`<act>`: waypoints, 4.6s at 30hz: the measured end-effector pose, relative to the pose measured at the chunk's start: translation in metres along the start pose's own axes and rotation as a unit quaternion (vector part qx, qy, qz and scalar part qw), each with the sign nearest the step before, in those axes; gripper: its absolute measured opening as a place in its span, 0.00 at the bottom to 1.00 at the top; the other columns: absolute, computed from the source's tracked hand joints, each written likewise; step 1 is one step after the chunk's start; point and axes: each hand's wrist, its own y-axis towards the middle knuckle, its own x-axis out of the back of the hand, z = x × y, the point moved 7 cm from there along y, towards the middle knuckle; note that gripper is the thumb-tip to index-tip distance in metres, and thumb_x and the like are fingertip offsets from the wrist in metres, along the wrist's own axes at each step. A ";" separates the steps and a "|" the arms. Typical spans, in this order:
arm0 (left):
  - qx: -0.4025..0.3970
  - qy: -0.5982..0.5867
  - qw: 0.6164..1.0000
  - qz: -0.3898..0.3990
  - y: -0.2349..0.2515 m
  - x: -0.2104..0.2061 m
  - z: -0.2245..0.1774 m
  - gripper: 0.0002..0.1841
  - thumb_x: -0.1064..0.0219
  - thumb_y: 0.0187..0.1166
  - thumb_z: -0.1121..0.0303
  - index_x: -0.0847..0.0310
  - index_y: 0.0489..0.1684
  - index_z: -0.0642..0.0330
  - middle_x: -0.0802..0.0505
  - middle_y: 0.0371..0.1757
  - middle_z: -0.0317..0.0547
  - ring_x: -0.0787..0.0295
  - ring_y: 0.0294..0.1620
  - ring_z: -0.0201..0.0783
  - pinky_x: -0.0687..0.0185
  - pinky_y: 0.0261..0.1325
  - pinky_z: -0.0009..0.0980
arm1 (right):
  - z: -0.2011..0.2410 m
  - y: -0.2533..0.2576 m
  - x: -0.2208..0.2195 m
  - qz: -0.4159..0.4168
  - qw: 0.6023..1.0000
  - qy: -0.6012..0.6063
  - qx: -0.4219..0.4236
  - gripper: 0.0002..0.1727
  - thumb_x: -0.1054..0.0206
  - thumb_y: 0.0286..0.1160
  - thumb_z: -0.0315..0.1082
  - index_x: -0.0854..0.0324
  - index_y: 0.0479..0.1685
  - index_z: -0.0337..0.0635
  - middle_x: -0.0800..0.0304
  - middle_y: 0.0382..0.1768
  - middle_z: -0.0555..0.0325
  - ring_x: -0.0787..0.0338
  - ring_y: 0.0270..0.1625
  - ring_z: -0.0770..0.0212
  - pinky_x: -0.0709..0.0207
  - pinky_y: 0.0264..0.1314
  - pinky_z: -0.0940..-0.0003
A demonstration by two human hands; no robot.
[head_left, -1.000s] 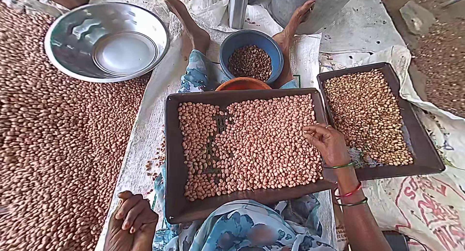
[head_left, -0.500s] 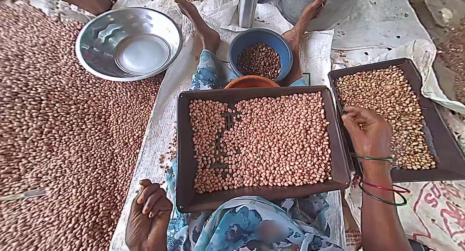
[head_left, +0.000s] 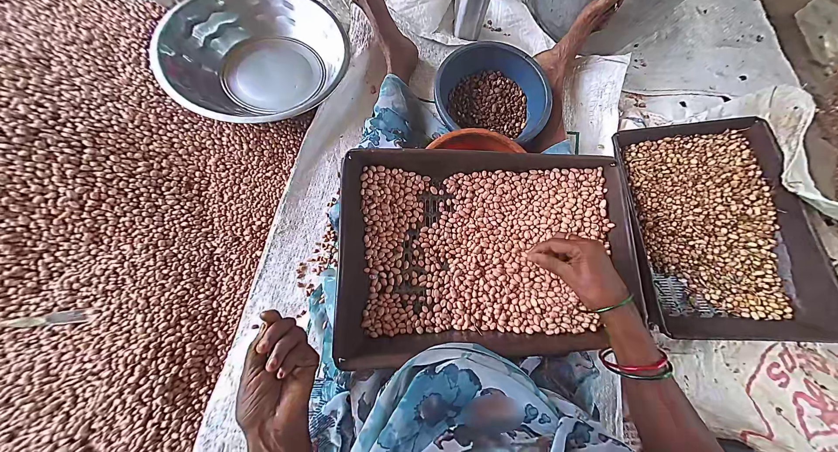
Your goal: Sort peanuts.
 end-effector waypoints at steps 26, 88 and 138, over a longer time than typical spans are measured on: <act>-0.027 0.049 0.998 -0.016 -0.007 0.002 -0.006 0.19 0.60 0.92 0.71 0.20 0.39 0.63 0.15 0.23 0.33 0.18 0.17 0.20 0.23 0.21 0.11 | 0.026 -0.007 0.035 -0.100 0.978 -0.171 0.062 0.14 0.31 0.75 0.30 0.10 0.54 0.33 0.10 0.55 0.32 0.11 0.56 0.32 0.24 0.57 0.33; -0.050 0.312 0.892 -0.324 -0.032 0.057 0.050 0.25 0.64 0.95 0.69 0.23 0.26 0.53 0.14 0.14 0.29 0.22 0.10 0.17 0.27 0.15 0.12 | 0.064 -0.021 -0.091 0.242 0.939 -0.057 0.237 0.08 0.33 0.74 0.25 0.06 0.41 0.35 0.03 0.44 0.43 0.03 0.49 0.47 0.12 0.51 0.54; -0.068 0.384 0.889 -0.242 -0.021 0.072 0.039 0.25 0.69 0.95 0.69 0.20 0.40 0.50 0.04 0.31 0.23 0.08 0.33 0.16 0.11 0.38 0.17 | 0.126 0.029 -0.210 0.355 0.875 -0.088 0.318 0.15 0.23 0.70 0.36 0.09 0.50 0.36 0.10 0.62 0.38 0.24 0.79 0.30 0.45 0.75 0.21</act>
